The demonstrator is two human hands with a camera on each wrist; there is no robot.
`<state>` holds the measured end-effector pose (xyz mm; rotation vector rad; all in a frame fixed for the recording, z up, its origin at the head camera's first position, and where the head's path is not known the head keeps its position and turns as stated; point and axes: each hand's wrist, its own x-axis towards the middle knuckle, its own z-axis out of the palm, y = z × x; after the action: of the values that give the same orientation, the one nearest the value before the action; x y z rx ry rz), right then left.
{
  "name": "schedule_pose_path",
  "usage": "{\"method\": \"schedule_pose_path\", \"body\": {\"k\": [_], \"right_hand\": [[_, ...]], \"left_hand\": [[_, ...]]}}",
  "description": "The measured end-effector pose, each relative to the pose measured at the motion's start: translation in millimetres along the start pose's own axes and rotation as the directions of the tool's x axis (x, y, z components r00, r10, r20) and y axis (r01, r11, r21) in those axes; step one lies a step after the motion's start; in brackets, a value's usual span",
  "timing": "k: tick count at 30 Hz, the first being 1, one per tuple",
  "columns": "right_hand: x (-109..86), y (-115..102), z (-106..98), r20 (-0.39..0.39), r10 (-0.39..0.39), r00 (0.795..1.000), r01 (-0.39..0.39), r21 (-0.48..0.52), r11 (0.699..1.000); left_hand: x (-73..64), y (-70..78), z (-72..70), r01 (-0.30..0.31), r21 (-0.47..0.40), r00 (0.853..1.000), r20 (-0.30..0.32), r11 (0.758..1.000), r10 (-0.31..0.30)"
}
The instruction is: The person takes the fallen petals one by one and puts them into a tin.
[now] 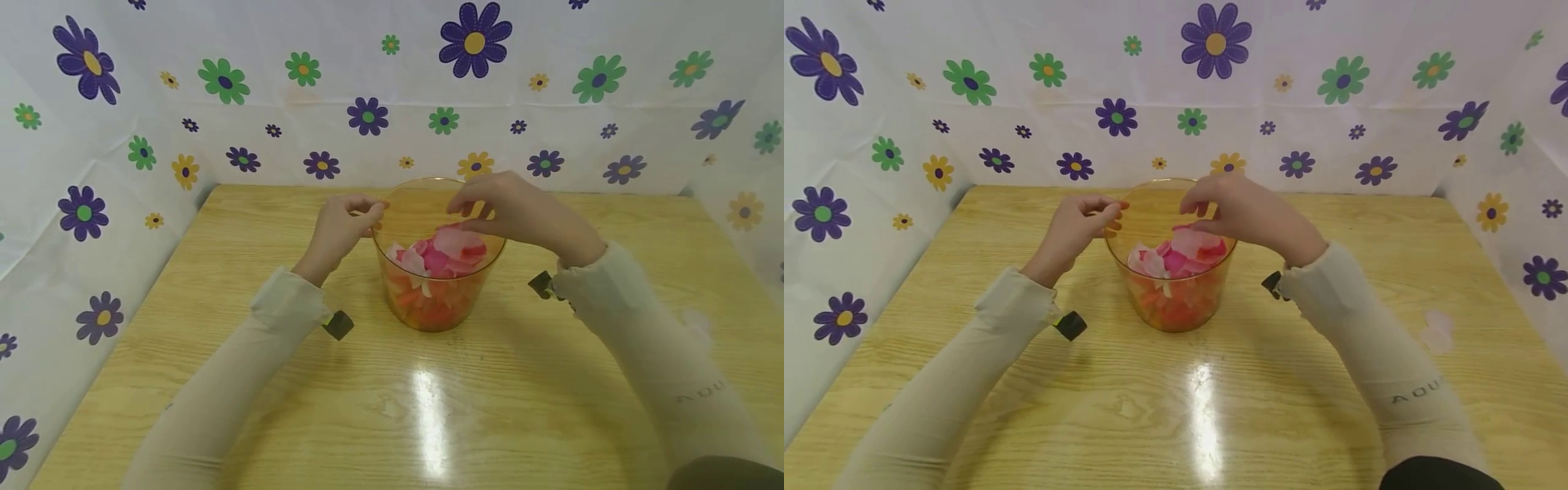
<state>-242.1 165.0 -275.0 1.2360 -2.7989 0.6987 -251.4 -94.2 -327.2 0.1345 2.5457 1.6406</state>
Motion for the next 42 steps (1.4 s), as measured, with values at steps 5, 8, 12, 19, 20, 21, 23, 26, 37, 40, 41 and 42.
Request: {"method": "schedule_pose_path", "body": {"k": [5, 8, 12, 19, 20, 21, 23, 26, 37, 40, 41, 42], "right_hand": [[-6.2, 2, -3, -0.037, -0.004, 0.999, 0.003, -0.017, 1.000], [-13.3, 4, -8, -0.091, -0.011, 0.996, 0.009, -0.029, 1.000], [-27.9, 7, -14, -0.185, -0.020, 0.983, 0.010, -0.052, 0.999], [-79.0, 22, -22, -0.274, 0.054, 0.960, -0.102, -0.166, 0.981], [-88.9, 27, -23, -0.268, 0.084, 0.960, -0.135, -0.177, 0.975], [-99.4, 33, -23, -0.260, 0.119, 0.958, -0.169, -0.178, 0.969], [-120.9, 47, -23, -0.231, 0.203, 0.951, -0.244, -0.165, 0.956], [-155.1, 72, -22, -0.185, 0.342, 0.921, -0.371, -0.149, 0.917], [-253.7, 141, -3, 0.076, 0.566, 0.821, -0.534, -0.245, 0.809], [-268.3, 149, 1, 0.164, 0.622, 0.766, -0.585, -0.225, 0.779], [-271.6, 152, 2, 0.186, 0.640, 0.745, -0.606, -0.211, 0.767], [-274.3, 154, 4, 0.202, 0.652, 0.730, -0.623, -0.193, 0.758]], "left_hand": [[1.0, 1.8, 1.0, 0.003, 0.008, 1.000, 0.009, 1.000, -0.004], [1.4, 2.4, 0.8, 0.008, 0.013, 1.000, 0.011, 1.000, -0.008], [1.4, 3.4, 1.3, 0.001, 0.009, 1.000, 0.014, 1.000, -0.001], [1.1, 2.0, 1.6, 0.002, 0.000, 1.000, 0.013, 1.000, -0.002], [0.9, 1.7, 1.1, 0.005, 0.003, 1.000, 0.009, 1.000, -0.005], [0.8, 1.6, 0.9, 0.005, 0.004, 1.000, 0.006, 1.000, -0.005], [0.8, 1.0, 0.5, 0.008, 0.009, 1.000, 0.000, 1.000, -0.008], [1.4, 0.3, 1.4, 0.010, 0.005, 1.000, 0.000, 1.000, -0.010], [2.6, -0.8, 3.8, 0.007, 0.000, 1.000, 0.007, 1.000, -0.007], [2.8, -1.0, 3.6, 0.008, 0.000, 1.000, 0.005, 1.000, -0.008], [2.7, -0.9, 3.6, 0.009, 0.001, 1.000, 0.005, 1.000, -0.009], [2.7, -0.9, 3.6, 0.010, 0.002, 1.000, 0.005, 1.000, -0.010]]}}
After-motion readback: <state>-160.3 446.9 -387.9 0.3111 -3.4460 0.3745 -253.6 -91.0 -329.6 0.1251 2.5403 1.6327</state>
